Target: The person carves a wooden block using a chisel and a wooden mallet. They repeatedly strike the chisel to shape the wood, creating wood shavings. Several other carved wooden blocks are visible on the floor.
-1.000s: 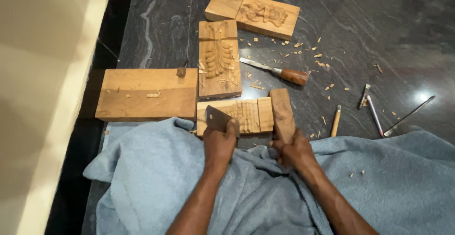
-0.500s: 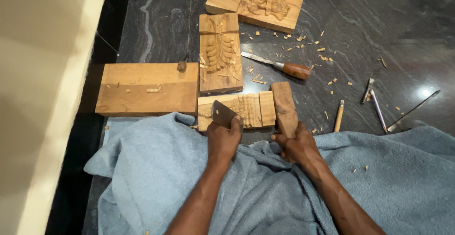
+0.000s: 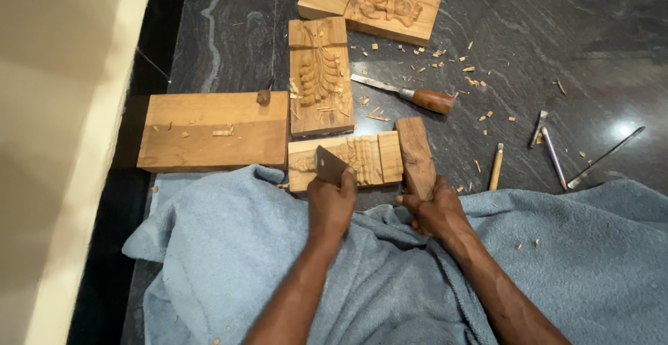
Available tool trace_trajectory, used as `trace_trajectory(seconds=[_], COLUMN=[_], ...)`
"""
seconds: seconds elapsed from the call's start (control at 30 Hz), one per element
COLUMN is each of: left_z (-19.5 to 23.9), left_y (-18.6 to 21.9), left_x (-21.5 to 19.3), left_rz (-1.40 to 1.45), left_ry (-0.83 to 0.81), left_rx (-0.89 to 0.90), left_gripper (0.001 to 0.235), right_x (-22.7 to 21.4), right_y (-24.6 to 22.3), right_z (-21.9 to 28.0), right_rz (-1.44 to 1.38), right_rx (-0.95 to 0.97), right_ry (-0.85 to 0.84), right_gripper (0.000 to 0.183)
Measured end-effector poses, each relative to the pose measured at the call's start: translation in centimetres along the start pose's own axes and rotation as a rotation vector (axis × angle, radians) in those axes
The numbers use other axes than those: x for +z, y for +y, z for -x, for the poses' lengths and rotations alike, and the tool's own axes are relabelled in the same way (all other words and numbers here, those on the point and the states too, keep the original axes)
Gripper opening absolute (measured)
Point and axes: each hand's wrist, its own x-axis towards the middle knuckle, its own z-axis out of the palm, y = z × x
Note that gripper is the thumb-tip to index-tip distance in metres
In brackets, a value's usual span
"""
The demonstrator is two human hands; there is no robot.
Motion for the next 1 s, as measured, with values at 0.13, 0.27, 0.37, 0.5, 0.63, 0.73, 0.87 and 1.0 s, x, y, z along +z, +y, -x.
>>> trace_trajectory(seconds=[0.13, 0.27, 0.37, 0.5, 0.63, 0.73, 0.87, 1.0], left_z=[0.5, 0.3, 0.2, 0.1, 0.1, 0.2, 0.0, 0.0], left_y=[0.9, 0.9, 0.7, 0.8, 1.0, 0.9, 0.7, 0.5], left_x=[0.3, -0.4, -0.4, -0.3, -0.1, -0.1, -0.2, -0.1], left_rz=[0.047, 0.044, -0.007, 0.087, 0.050, 0.060, 0.011, 0.040], left_ry=[0.041, 0.040, 0.006, -0.010, 0.029, -0.005, 0.006, 0.015], left_rx=[-0.065, 0.091, -0.016, -0.064, 0.050, -0.083, -0.020, 0.022], left_gripper=[0.034, 0.031, 0.035, 0.031, 0.029, 0.030, 0.030, 0.028], right_x=[-0.4, -1.7, -3.3, -8.5, -12.7, -14.2, -15.3, -15.1], right_y=[-0.6, -1.7, -3.5, -8.0, -11.4, -12.8, -12.8, -11.4], right_z=[0.5, 2.0, 4.3, 7.5, 10.1, 10.8, 11.0, 10.8], right_rz=[0.001, 0.052, 0.037, 0.073, 0.067, 0.083, -0.078, -0.141], right_rx=[-0.008, -0.254, -0.687, -1.063, -0.863, -0.809, -0.816, -0.891], right_ry=[0.013, 0.148, 0.381, 0.492, 0.462, 0.474, 0.348, 0.344], right_gripper=[0.061, 0.059, 0.057, 0.042, 0.022, 0.022, 0.019, 0.022])
